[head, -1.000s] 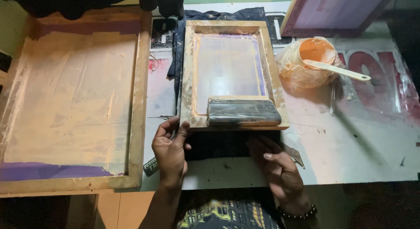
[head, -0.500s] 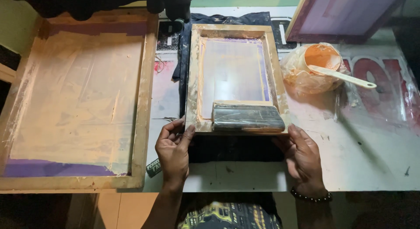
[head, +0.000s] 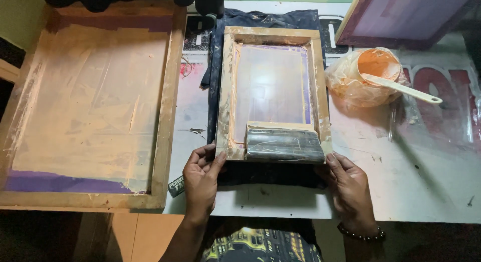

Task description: The person uses a squeegee to pull orange ink across a screen printing frame placed over a dark garment. They repeatedly scrape the ink across the mesh to ensure even coverage. Later, they use a plastic spatula to scoop more orange ink from a container and apply it to the screen before resuming the squeegee motion.

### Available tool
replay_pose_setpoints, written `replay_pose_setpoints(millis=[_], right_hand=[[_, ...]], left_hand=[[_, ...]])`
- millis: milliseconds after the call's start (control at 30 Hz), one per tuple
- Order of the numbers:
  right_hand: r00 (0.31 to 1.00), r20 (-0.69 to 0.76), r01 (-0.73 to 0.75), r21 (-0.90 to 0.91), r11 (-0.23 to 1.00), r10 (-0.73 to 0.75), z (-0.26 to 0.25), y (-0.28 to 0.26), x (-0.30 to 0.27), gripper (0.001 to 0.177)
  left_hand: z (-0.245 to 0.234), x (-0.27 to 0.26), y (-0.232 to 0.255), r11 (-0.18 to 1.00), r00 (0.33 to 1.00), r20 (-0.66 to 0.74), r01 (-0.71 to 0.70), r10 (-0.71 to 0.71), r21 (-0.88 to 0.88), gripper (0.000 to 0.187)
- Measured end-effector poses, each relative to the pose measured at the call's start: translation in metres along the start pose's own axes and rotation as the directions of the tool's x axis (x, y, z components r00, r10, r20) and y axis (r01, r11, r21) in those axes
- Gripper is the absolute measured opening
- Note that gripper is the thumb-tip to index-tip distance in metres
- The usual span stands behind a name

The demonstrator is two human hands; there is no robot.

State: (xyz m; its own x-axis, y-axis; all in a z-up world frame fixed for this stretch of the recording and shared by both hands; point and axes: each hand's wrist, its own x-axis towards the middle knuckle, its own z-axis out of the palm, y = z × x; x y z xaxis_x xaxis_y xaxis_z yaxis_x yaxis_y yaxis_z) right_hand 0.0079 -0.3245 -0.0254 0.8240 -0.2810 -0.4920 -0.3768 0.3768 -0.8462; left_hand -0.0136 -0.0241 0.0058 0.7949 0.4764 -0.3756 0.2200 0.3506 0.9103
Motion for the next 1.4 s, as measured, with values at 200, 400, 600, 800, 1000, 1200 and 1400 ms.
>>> replay_pose_setpoints(millis=[200,400,600,800,1000,1200,1400], right_hand=[[0.999,0.006,-0.047,-0.039,0.998,0.047,-0.001,-0.004,-0.024,0.038],[1.0,0.009,-0.008,-0.054,0.998,0.008,-0.001,-0.012,-0.046,0.031],[0.998,0.055,0.045,-0.132,0.99,-0.038,0.023,-0.041,-0.057,0.037],[0.998,0.054,0.013,0.003,1.0,-0.013,0.023,-0.029,-0.021,0.036],[1.0,0.004,-0.024,0.014,1.0,0.024,0.006,-0.008,-0.005,0.041],[1.0,-0.024,-0.011,0.059,0.998,0.013,0.026,-0.019,-0.013,0.038],[1.0,-0.013,0.023,0.063,0.998,-0.022,0.018,-0.012,0.002,0.033]], left_hand=[[-0.014,-0.014,0.0,0.999,0.999,0.026,0.026,-0.027,0.045,0.033],[-0.024,-0.018,-0.005,0.995,0.995,0.013,-0.096,0.096,-0.015,0.028],[-0.014,-0.016,0.015,0.986,0.99,-0.004,-0.143,0.143,-0.086,0.033],[0.0,0.008,0.002,0.984,0.984,0.018,-0.176,0.176,-0.016,0.029],[0.0,0.001,0.007,0.991,0.996,0.005,-0.094,0.094,0.093,0.028],[0.003,0.008,0.004,0.992,0.997,-0.011,-0.074,0.076,0.103,0.03],[0.008,0.013,0.006,0.998,0.998,-0.003,-0.058,0.058,0.035,0.031]])
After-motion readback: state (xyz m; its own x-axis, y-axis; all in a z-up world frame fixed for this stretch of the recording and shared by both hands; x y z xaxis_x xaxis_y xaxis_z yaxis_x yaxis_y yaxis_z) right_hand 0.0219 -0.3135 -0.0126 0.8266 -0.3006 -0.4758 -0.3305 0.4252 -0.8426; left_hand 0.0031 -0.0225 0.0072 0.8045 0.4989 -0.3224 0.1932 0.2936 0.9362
